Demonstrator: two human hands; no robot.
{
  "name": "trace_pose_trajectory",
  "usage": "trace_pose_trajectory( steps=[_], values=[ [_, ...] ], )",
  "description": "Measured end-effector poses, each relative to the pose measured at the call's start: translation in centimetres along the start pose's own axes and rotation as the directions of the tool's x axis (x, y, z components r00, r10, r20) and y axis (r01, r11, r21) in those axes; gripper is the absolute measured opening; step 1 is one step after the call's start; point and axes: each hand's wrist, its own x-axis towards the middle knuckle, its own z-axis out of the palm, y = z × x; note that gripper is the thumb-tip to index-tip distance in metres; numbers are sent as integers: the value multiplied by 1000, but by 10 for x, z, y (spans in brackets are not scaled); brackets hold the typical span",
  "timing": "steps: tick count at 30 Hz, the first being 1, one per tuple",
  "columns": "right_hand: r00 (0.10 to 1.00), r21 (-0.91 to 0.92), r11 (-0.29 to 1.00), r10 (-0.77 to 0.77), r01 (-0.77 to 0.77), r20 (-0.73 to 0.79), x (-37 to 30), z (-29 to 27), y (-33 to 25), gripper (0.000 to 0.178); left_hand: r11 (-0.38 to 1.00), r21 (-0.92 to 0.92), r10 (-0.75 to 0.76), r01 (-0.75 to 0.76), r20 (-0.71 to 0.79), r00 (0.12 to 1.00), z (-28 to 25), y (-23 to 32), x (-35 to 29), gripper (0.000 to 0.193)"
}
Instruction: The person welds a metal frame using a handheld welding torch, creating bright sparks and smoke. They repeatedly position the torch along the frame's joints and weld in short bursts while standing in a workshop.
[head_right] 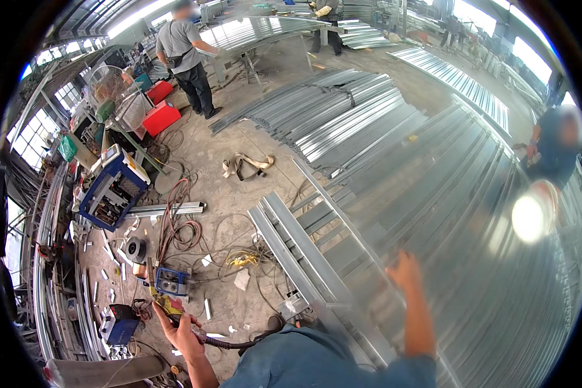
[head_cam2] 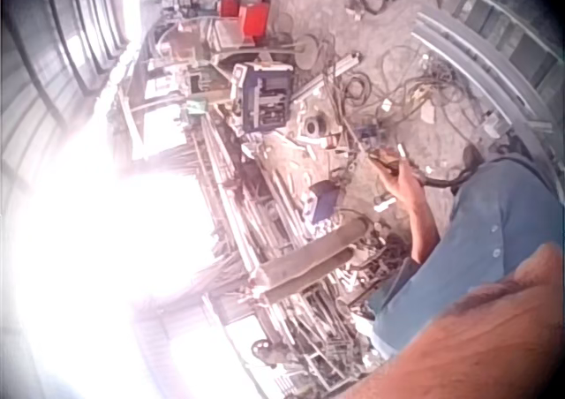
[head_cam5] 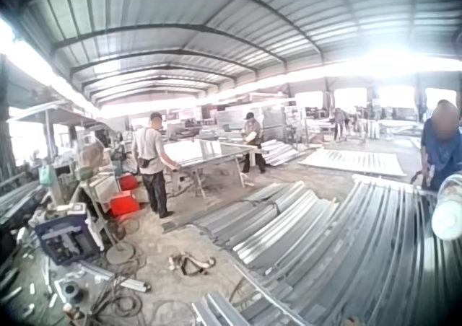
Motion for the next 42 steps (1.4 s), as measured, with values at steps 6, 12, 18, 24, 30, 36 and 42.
trace_pose_trajectory(
  steps=[6,12,18,24,30,36,42],
  values=[
    [1000,-31,999,-7,7,-17,-2,-3,-2,91,1000,-16,-24,24,-2,1000,0,2,-5,92],
    [1000,-7,1000,22,-22,-12,-7,-12,-14,85,1000,-11,-18,18,1,1000,0,4,-9,92],
    [997,117,992,61,-54,-53,-5,-14,-19,75,1000,-4,-8,8,-1,1000,-2,5,-11,92],
    [973,267,962,3,60,-229,16,8,4,65,1000,0,14,-14,4,1000,-6,0,-11,92],
    [983,814,576,104,67,-154,42,10,38,54,1000,-8,-11,11,23,1000,1,2,-12,92],
    [900,905,-224,-340,-360,274,-9,-44,-24,64,1000,-20,-17,17,35,999,8,5,-11,92],
    [902,820,-456,-402,-345,156,-66,-75,-77,63,998,-48,-33,38,99,995,15,3,-12,91]
  ],
)
